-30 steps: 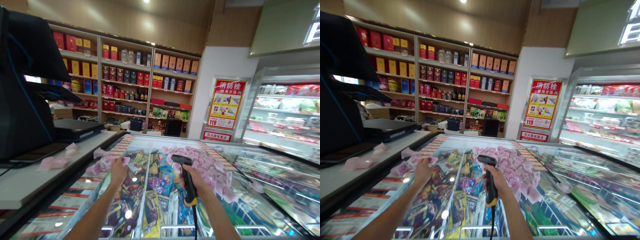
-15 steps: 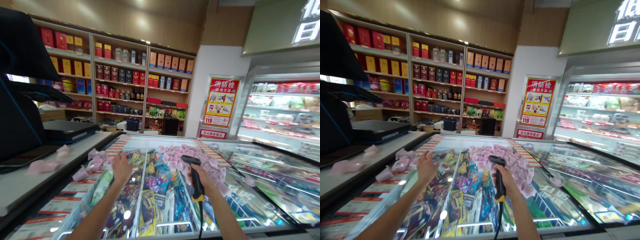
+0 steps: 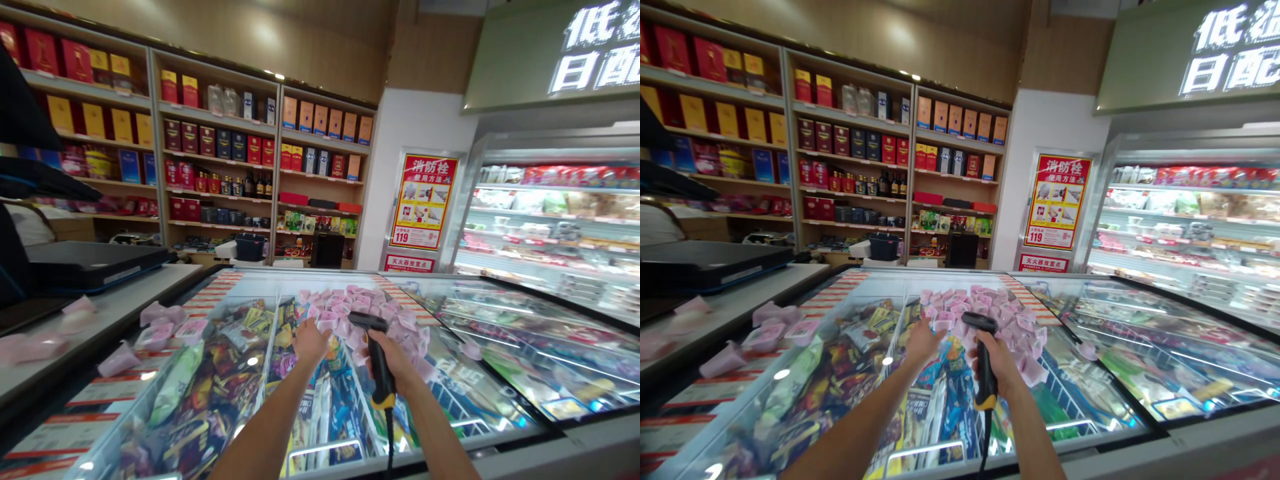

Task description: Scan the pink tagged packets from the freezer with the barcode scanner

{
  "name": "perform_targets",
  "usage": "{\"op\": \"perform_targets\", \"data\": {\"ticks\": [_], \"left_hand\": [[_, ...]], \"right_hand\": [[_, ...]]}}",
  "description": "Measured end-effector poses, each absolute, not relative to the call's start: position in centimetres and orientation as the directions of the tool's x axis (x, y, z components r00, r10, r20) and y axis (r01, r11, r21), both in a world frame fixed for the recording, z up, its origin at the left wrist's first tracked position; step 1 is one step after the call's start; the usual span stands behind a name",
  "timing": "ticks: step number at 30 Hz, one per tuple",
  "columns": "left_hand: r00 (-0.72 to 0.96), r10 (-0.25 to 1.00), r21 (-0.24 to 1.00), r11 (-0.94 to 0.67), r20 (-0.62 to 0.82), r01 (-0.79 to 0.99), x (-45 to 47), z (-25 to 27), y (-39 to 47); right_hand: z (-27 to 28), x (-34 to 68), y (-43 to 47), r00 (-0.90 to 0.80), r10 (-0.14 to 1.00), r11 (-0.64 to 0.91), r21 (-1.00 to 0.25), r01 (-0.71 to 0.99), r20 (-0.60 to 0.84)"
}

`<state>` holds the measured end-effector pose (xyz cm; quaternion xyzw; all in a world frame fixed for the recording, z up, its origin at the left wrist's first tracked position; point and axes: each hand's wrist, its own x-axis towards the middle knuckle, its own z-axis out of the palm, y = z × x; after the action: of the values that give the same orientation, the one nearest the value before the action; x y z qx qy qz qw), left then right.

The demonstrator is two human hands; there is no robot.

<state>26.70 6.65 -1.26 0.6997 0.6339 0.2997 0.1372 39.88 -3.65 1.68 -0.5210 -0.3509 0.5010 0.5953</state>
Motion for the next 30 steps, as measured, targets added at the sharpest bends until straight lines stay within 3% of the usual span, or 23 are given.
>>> {"op": "perform_targets", "data": {"ticks": [9,21,30], "left_hand": [[0.141,0.957,0.578,-0.266,0.252,0.772,26.5,-1.9,6.9],[0.023,0.92,0.624,-0.284,0.392,0.728,19.9,-2.1,8.3],[-0.052,0.895,0.562,-0.232,0.444,0.794,16.1,-2.7,9.2]], "right_hand": [[1.1,40.0,-3.7,0.234,0.967,-0.049,-0.974,-0.223,-0.102],[1.1,34.7,-3.7,-0.048,0.993,-0.113,-0.982,-0.149,-0.107],[1.0,32.9,-2.5,-0.089,0.99,-0.122,-0.984,-0.134,-0.111]]}}
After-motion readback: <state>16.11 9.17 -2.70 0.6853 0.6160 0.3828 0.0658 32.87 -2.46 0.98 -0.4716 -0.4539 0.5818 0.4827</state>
